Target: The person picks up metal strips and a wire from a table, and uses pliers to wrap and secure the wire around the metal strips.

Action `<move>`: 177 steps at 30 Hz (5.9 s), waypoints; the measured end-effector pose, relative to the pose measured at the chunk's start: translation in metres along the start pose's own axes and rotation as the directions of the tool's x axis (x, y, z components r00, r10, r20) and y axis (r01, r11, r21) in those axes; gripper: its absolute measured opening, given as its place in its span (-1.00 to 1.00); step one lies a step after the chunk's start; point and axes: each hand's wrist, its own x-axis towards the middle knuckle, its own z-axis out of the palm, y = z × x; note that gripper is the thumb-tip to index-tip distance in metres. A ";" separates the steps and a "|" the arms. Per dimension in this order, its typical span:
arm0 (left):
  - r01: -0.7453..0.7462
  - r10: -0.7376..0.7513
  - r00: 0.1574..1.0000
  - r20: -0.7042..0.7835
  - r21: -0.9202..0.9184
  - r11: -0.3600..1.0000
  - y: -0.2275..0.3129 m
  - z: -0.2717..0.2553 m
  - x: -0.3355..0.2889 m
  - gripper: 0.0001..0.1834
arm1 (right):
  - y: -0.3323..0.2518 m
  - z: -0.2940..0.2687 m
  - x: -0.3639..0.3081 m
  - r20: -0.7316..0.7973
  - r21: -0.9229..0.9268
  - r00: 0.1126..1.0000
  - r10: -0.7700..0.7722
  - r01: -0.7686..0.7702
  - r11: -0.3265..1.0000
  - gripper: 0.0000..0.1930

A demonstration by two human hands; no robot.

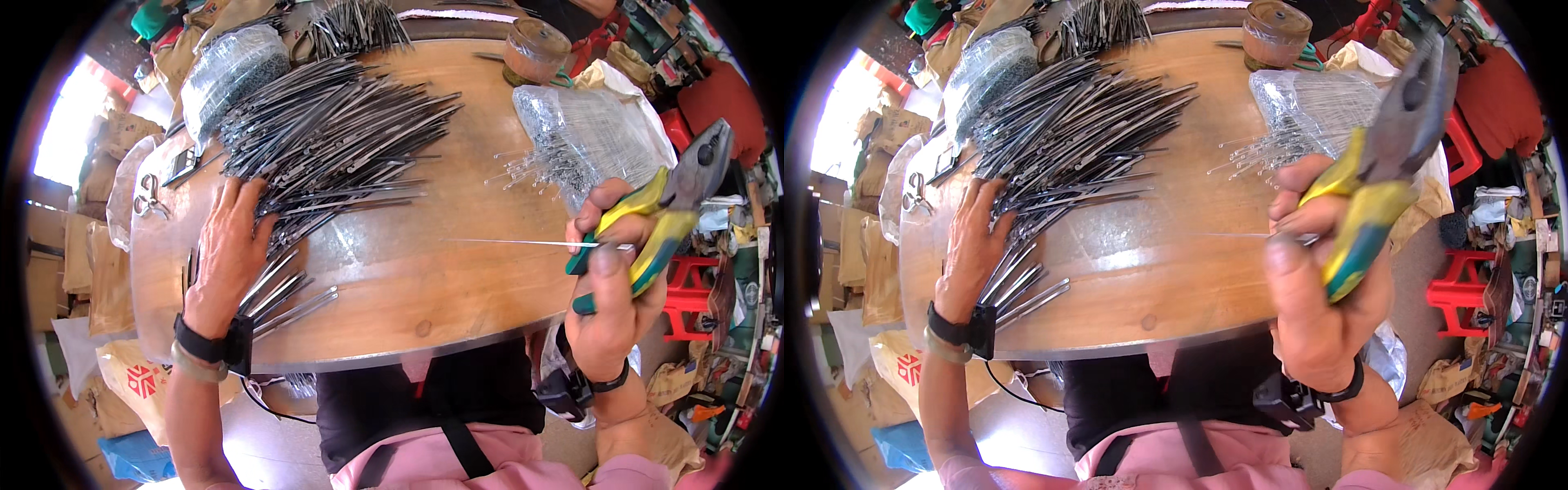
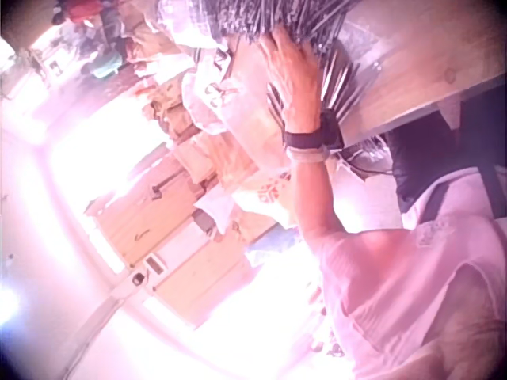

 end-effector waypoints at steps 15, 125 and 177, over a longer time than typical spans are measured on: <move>0.529 -0.536 0.800 0.270 -0.740 0.415 0.005 -0.049 -0.053 -0.94 | -0.005 -0.065 -0.053 -0.012 0.329 0.749 0.663 -0.623 0.710 -0.84; 0.399 -0.418 0.907 -0.049 -0.211 0.892 0.001 -0.039 -0.168 -0.51 | 0.080 0.009 0.045 0.700 -0.650 0.698 -0.150 0.710 0.269 -0.90; 0.668 -0.098 0.615 0.783 -0.583 -0.463 0.164 0.012 -0.137 -0.87 | -0.007 -0.083 -0.078 0.140 0.067 0.882 0.450 -0.462 0.885 -0.78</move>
